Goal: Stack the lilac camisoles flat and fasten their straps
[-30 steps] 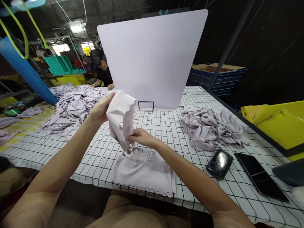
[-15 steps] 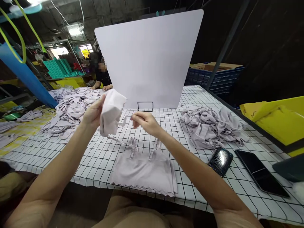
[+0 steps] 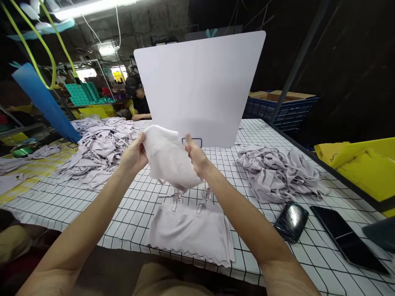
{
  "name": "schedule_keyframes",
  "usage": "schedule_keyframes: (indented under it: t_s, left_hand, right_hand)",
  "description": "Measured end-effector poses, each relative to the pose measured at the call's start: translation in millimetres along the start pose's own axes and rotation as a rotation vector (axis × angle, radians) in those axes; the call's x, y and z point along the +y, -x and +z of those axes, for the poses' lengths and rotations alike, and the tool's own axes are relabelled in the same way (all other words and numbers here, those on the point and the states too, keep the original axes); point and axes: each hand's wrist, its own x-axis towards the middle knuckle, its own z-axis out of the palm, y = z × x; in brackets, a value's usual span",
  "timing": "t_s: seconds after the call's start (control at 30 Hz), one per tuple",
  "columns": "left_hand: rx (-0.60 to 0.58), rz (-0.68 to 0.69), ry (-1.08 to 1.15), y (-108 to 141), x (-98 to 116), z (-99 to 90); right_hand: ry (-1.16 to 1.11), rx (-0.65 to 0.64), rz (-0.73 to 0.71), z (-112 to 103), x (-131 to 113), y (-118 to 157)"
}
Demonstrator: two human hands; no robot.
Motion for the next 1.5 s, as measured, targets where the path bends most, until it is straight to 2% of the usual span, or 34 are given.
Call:
schedule_keyframes:
  t_s: [0.1, 0.17, 0.27, 0.33, 0.4, 0.43, 0.47, 0.53, 0.6, 0.63, 0.77, 0.87, 0.93, 1.03, 1.13, 1.23, 1.3, 1.4, 1.43, 1.5]
  left_hand:
    - [0.025, 0.024, 0.031, -4.6, 1.0, -10.0]
    - [0.003, 0.055, -0.01, -6.7, 3.9, -22.8]
    - [-0.028, 0.009, -0.31, -9.3, 9.2, -48.3]
    - [-0.028, 0.045, -0.563, -11.3, 9.5, -57.5]
    - [-0.09, 0.159, -0.652, -13.8, 5.4, -52.7]
    - [-0.171, 0.174, -0.624, -14.9, 2.3, -45.4]
    - [-0.282, 0.125, -0.575, -15.9, -0.7, -35.9]
    - [-0.505, -0.096, -0.492, -16.2, -3.8, -15.5]
    - [-0.619, -0.279, -0.479, -14.4, 0.0, -0.1]
    - [-0.635, -0.317, -0.485, -12.8, 4.6, 4.4]
    - [-0.591, -0.263, -0.394, -7.4, 31.2, 5.9]
    - [-0.534, -0.183, -0.303, -9.7, 48.5, 0.2]
    - [-0.512, -0.136, -0.28, -14.0, 56.9, -3.1]
    - [-0.49, -0.079, -0.301, -20.1, 66.7, -5.4]
    - [-0.5, -0.008, -0.466, -26.9, 74.7, -4.3]
    - [-0.539, 0.091, -0.831, -40.0, 81.6, -0.5]
    - [-0.516, 0.236, -1.02, -50.9, 86.2, 3.3]
    - [-0.423, 0.48, -1.085, -61.4, 93.4, 10.0]
    - [-0.4, 0.51, -1.078, -61.8, 95.8, 12.1]
    - [-0.379, 0.466, -1.042, -58.2, 99.9, 16.0]
  right_hand:
    - [0.009, -0.043, 0.031, -7.9, -2.9, 4.3]
    - [0.087, 0.004, 0.028, -11.6, -7.0, 4.0]
    - [0.119, 0.149, -0.015, -16.0, -19.3, -2.0]
    - [0.181, 0.095, 0.01, -15.2, -30.4, -9.4]
    - [0.326, -0.057, 0.06, -9.6, -41.7, -17.7]
    - [0.398, -0.126, 0.067, -5.7, -47.4, -21.5]
    - [0.452, -0.169, 0.055, -2.0, -53.2, -24.2]
    - [0.492, -0.168, 0.0, 1.4, -65.5, -25.3]
    - [0.473, -0.118, -0.02, -5.1, -78.0, -19.2]
    - [0.462, -0.111, 0.0, -12.3, -83.3, -13.8]
    - [0.431, -0.237, 0.216, -53.6, -90.7, 14.6]
    - [0.39, -0.218, 0.294, -78.1, -86.1, 34.9]
    - [0.367, -0.145, 0.253, -87.8, -84.7, 46.1]
    - [0.337, 0.037, 0.137, -96.9, -87.7, 57.8]
    - [0.346, 0.187, 0.045, -106.7, -93.5, 60.1]
    - [0.492, 0.242, -0.003, -120.1, -101.0, 52.9]
    - [0.655, 0.285, -0.065, -128.5, -108.0, 47.1]
    - [0.764, 0.329, -0.159, -134.8, -120.3, 43.0]
    - [0.755, 0.327, -0.172, -134.7, -124.1, 43.3]
    - [0.713, 0.33, -0.199, -132.6, -130.2, 45.4]
